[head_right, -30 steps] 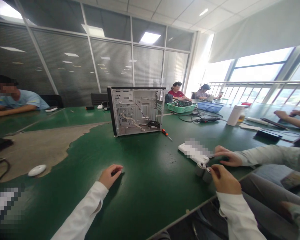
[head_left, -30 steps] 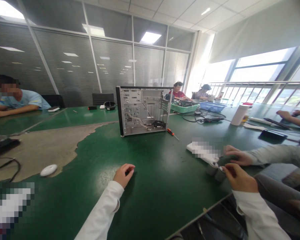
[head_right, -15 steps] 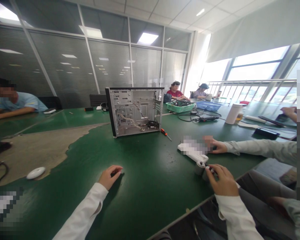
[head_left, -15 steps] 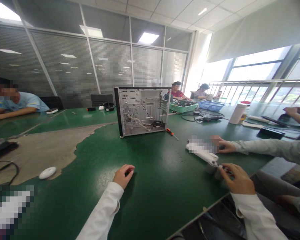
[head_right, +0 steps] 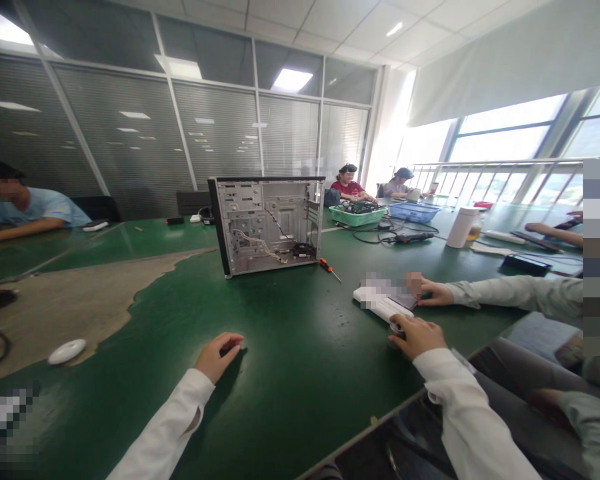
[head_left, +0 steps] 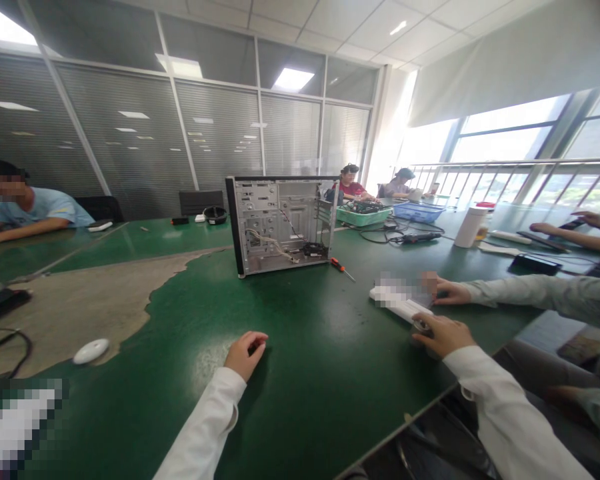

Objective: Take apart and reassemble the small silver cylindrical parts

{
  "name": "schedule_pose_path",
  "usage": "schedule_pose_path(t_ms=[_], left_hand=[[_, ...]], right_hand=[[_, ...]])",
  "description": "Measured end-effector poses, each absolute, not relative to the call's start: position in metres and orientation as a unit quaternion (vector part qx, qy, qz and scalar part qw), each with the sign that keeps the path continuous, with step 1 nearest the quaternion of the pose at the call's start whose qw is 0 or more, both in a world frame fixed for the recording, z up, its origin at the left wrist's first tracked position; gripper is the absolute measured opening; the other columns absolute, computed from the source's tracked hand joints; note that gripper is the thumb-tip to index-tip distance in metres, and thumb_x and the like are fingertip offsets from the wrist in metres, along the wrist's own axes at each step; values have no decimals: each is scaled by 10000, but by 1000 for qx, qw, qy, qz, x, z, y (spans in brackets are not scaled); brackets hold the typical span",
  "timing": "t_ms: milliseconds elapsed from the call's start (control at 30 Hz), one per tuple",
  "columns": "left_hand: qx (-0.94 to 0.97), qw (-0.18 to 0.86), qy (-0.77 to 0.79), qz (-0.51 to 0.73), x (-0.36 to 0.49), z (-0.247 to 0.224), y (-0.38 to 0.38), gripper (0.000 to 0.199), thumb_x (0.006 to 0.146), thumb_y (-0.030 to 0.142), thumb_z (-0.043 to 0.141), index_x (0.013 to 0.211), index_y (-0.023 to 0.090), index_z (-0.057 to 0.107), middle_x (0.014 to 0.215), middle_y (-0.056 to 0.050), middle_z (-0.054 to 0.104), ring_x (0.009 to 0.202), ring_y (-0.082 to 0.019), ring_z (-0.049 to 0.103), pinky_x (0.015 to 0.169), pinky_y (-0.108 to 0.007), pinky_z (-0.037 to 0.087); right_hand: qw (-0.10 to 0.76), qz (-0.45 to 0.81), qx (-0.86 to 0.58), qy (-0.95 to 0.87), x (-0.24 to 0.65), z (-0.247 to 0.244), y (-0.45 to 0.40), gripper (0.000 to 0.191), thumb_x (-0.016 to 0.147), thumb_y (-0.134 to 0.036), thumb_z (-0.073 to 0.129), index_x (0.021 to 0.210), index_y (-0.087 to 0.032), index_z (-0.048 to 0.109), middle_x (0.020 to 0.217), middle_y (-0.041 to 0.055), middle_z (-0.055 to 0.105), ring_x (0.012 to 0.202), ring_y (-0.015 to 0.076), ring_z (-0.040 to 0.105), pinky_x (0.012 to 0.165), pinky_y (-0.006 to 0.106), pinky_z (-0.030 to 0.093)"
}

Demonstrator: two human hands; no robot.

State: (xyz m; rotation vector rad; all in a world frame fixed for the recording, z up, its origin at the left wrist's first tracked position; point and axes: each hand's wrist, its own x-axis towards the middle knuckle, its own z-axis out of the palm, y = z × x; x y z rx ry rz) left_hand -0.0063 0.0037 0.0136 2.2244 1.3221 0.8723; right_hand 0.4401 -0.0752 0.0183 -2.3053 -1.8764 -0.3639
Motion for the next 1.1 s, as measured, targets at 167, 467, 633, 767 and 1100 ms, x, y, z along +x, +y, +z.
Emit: schedule_pose_path(t_ms=[167, 467, 633, 767, 1100], left_hand=[[797, 203, 475, 313, -7, 14, 3, 203, 704, 229, 430, 826, 171, 581, 773, -32, 591, 717, -138, 549, 683, -262, 439], [796, 215, 473, 311, -7, 16, 4, 202, 701, 230, 432, 823, 163, 579, 775, -36, 588, 721, -142, 552, 685, -269, 442], [799, 218, 457, 324, -7, 12, 3, 276, 667, 191, 468, 932, 148, 531, 822, -49, 571, 766, -150, 546, 697, -275, 438], [797, 195, 457, 344, -11, 7, 6, 505, 591, 178, 544, 1079, 175, 415, 996, -66, 523, 919, -186, 501, 789, -323, 405], [709, 125, 616, 319, -24, 5, 13, 409, 555, 247, 604, 946, 189, 498, 963, -49, 536, 942, -220, 485, 779, -334, 374]], right_hand=[[62, -117, -716, -685, 425, 35, -64, 264, 597, -384, 515, 810, -235, 553, 803, 32, 604, 853, 216, 519, 873, 405, 231], [104, -91, -594, -793, 318, 51, -33, 259, 591, -341, 587, 803, -205, 527, 747, 32, 594, 826, 199, 502, 916, 411, 166], [176, -35, -497, -849, 223, 51, -12, 335, 557, -342, 624, 851, -220, 519, 811, 16, 590, 869, 177, 480, 914, 381, 181], [247, 27, -451, -857, 152, 42, 9, 495, 541, -353, 629, 989, -218, 468, 873, 36, 579, 904, 198, 467, 859, 386, 252], [456, 361, -403, -707, 126, -13, 33, 604, 550, -149, 547, 1112, -221, 339, 938, 27, 533, 845, 141, 506, 733, 302, 410]])
